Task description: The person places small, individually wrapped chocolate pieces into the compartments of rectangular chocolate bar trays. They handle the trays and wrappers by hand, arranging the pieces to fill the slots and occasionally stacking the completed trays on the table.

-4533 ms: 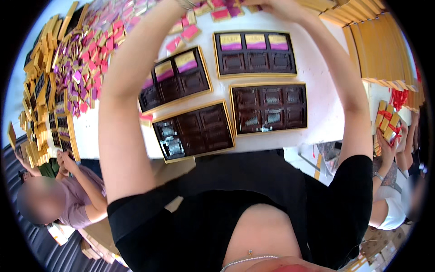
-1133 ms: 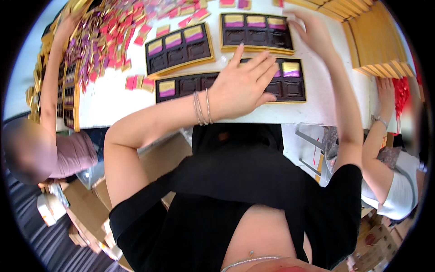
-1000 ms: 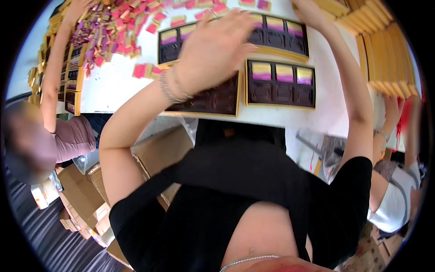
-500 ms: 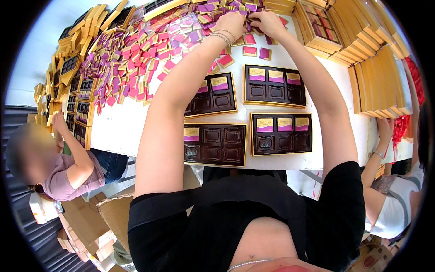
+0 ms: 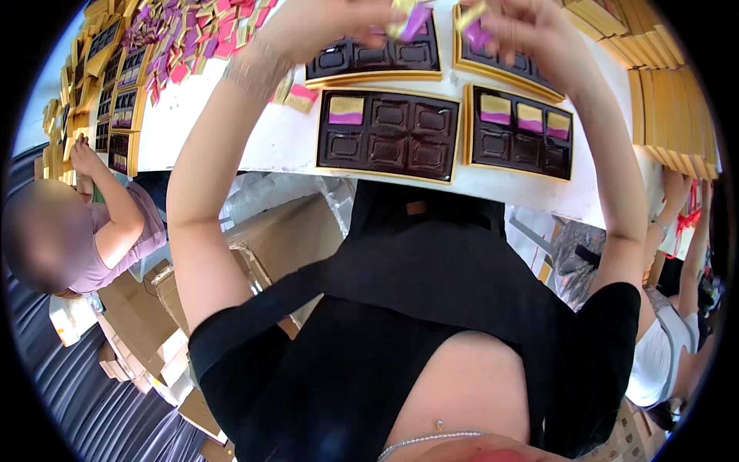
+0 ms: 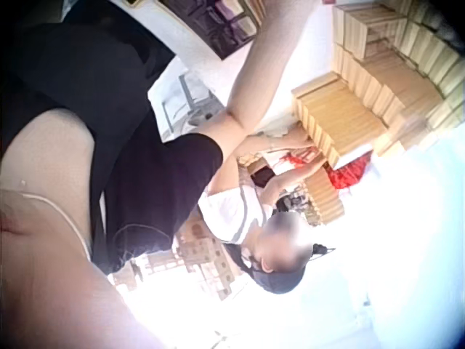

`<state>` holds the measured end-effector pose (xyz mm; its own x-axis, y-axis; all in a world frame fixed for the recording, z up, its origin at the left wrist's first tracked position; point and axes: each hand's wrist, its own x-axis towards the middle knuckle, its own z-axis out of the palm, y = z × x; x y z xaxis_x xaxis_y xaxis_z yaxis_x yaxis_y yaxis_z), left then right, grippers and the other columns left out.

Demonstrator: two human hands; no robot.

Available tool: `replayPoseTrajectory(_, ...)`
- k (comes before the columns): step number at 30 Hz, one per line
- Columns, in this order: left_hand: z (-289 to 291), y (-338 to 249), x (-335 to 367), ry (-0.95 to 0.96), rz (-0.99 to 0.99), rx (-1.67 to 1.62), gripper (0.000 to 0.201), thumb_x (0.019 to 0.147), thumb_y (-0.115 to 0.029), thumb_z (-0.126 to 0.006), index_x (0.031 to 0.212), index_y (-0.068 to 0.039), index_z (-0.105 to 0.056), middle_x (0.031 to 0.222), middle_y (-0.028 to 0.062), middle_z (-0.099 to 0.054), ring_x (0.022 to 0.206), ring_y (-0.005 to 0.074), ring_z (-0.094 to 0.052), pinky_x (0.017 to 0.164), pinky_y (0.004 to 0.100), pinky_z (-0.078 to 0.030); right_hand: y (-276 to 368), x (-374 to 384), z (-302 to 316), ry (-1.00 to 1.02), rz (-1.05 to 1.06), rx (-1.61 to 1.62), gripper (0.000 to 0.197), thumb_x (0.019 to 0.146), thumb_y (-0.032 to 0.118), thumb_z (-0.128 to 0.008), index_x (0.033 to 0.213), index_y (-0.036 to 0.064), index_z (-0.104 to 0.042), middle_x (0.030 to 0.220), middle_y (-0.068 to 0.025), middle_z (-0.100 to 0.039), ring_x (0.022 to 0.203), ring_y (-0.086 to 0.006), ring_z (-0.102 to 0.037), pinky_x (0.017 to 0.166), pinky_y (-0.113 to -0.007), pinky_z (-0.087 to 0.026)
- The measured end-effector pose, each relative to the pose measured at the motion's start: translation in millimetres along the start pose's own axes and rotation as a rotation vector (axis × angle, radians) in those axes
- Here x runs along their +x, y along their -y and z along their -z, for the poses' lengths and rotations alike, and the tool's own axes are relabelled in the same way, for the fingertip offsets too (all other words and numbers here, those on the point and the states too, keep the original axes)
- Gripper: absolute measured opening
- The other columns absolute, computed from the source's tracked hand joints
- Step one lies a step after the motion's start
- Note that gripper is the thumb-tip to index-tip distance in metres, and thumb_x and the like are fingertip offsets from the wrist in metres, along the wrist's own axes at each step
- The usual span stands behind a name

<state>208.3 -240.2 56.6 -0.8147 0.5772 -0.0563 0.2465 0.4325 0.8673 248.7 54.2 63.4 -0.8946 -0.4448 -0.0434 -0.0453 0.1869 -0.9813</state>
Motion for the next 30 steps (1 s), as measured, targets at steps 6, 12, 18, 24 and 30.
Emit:
replayPoseTrajectory(6, -48.7, 1.2, -55.1, 0.113, -0.197, 0.246, 0.023, 0.087, -0.009, -0.072, 0.109, -0.002, -0.071, 0.085, 0.0052, -0.073, 0.076, 0.0102, -0.068, 0.072, 0.025, -0.055, -26.8, -51.9, -76.3, -0.125, -0.009, -0.415, 0.013, 0.089, 0.007, -0.068, 0.097, -0.0008, -0.063, 0.076, -0.0056, -0.068, 0.069, -0.0099, -0.064, 0.062, -0.025, -0.05)
replayPoseTrajectory(12, -56.4, 14.6, -49.7, 0.126, -0.312, 0.495, 0.024, 0.083, -0.013, -0.074, 0.106, -0.006, -0.072, 0.096, 0.0088, -0.073, 0.087, 0.0207, -0.07, 0.078, 0.0309, -0.055, -20.6, -64.2, -103.5, -0.436, 0.366, -0.911, 0.015, 0.081, 0.007, -0.07, 0.093, 0.001, -0.062, 0.081, -0.0111, -0.066, 0.072, -0.0225, -0.068, 0.064, -0.033, -0.054)
replayPoseTrajectory(18, -56.8, 25.6, -80.6, -0.022, -0.566, 0.679, 0.043, 0.086, -0.03, -0.07, 0.123, -0.009, -0.065, 0.129, 0.0094, -0.062, 0.123, 0.026, -0.057, 0.107, 0.0462, -0.038, -14.6, -57.8, -146.0, -0.352, 0.313, -1.335, 0.025, 0.079, 0.014, -0.069, 0.097, -0.0025, -0.064, 0.078, -0.0097, -0.063, 0.072, -0.0249, -0.068, 0.058, -0.034, -0.055)
replayPoseTrajectory(24, -66.0, 40.1, -114.3, 0.09, -0.534, 0.802, 0.094, 0.078, -0.062, -0.063, 0.15, -0.006, -0.036, 0.155, 0.0123, -0.037, 0.146, 0.028, -0.032, 0.119, 0.0538, -0.018, -19.2, -83.7, -123.4, -0.115, 0.269, -1.217, 0.06, 0.085, 0.036, -0.069, 0.131, 0.0008, -0.054, 0.127, -0.014, -0.058, 0.122, -0.0309, -0.055, 0.099, -0.044, -0.046)
replayPoseTrajectory(30, -89.3, 40.3, -126.5, 0.078, -0.465, 0.815, 0.094, 0.083, -0.066, -0.057, 0.149, -0.002, -0.035, 0.156, 0.0151, -0.035, 0.148, 0.0264, -0.027, 0.12, 0.0535, -0.012, -32.9, -103.5, -117.0, 0.171, 0.189, -1.323, 0.09, 0.083, 0.062, -0.054, 0.148, 0.0027, -0.037, 0.156, -0.0126, -0.035, 0.147, -0.0275, -0.028, 0.121, -0.053, -0.014)
